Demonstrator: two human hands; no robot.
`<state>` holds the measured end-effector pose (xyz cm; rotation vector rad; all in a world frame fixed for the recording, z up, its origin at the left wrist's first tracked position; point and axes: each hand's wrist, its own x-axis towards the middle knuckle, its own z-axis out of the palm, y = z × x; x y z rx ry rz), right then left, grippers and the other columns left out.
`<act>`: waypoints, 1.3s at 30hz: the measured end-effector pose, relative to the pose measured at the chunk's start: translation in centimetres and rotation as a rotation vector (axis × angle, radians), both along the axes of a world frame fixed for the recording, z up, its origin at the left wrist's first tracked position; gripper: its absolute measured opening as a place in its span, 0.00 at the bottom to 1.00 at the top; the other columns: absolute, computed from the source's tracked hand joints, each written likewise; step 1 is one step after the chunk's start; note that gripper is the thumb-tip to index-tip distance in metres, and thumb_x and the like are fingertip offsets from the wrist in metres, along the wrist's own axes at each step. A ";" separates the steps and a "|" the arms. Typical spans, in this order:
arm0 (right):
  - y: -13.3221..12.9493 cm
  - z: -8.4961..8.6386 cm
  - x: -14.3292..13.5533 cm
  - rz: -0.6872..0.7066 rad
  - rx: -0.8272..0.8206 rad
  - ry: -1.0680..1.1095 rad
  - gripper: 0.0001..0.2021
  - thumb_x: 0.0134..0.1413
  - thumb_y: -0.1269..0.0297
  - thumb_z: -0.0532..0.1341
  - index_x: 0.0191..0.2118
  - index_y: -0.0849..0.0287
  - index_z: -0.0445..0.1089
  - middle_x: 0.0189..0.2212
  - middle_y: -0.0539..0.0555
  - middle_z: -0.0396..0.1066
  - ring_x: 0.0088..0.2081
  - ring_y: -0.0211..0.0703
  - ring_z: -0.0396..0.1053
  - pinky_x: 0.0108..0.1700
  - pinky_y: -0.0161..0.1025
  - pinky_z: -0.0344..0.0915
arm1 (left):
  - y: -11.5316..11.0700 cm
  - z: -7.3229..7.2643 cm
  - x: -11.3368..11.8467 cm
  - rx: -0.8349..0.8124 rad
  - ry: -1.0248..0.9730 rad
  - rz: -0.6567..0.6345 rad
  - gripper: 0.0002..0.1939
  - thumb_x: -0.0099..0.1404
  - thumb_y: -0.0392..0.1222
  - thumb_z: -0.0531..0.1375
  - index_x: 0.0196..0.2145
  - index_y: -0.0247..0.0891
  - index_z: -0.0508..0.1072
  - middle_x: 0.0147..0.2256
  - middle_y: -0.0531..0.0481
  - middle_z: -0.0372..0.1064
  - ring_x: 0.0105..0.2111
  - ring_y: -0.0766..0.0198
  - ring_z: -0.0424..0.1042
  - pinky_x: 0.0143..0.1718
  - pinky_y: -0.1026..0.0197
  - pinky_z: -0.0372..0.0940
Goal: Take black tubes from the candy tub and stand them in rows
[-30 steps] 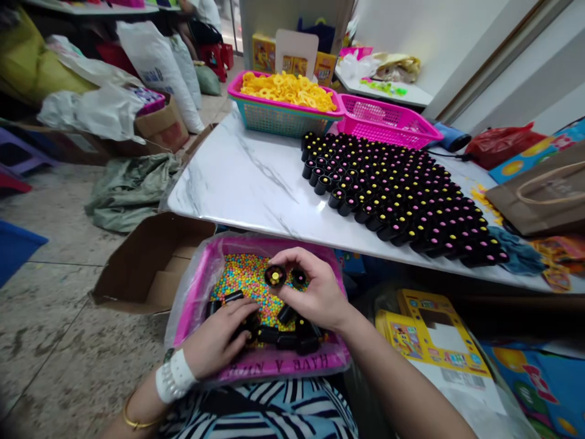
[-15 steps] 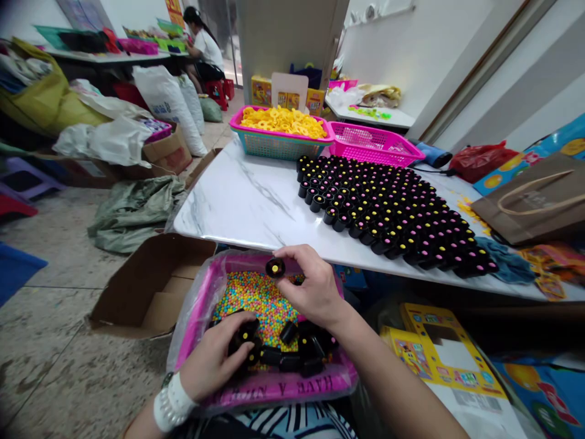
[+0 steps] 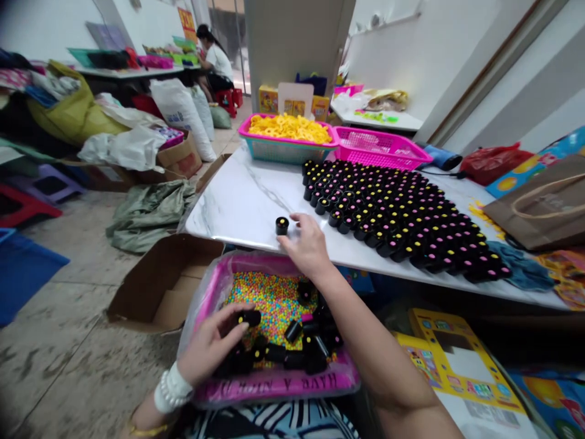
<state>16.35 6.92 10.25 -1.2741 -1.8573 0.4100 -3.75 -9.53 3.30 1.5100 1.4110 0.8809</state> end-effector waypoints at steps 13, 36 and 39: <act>-10.2 -7.7 -0.1 0.565 -0.228 -0.468 0.15 0.58 0.74 0.57 0.51 0.63 0.67 0.46 0.62 0.72 0.49 0.50 0.68 0.52 0.46 0.66 | -0.3 -1.0 1.4 0.137 0.176 0.099 0.14 0.63 0.46 0.61 0.44 0.38 0.70 0.40 0.46 0.74 0.41 0.58 0.73 0.46 0.53 0.69; -8.7 -7.3 4.1 0.506 -0.743 0.381 0.16 0.48 0.66 0.67 0.45 0.58 0.69 0.40 0.52 0.73 0.41 0.40 0.72 0.46 0.39 0.68 | 0.4 -1.1 1.5 0.054 0.948 -0.090 0.15 0.63 0.43 0.59 0.46 0.35 0.71 0.41 0.40 0.70 0.44 0.49 0.68 0.46 0.48 0.63; -7.6 -8.5 3.5 0.480 -0.549 0.058 0.14 0.49 0.72 0.64 0.43 0.58 0.69 0.39 0.52 0.72 0.38 0.40 0.70 0.44 0.39 0.67 | 0.2 -1.3 1.8 0.071 0.930 -0.078 0.10 0.64 0.41 0.57 0.42 0.36 0.72 0.38 0.42 0.69 0.42 0.51 0.68 0.45 0.49 0.64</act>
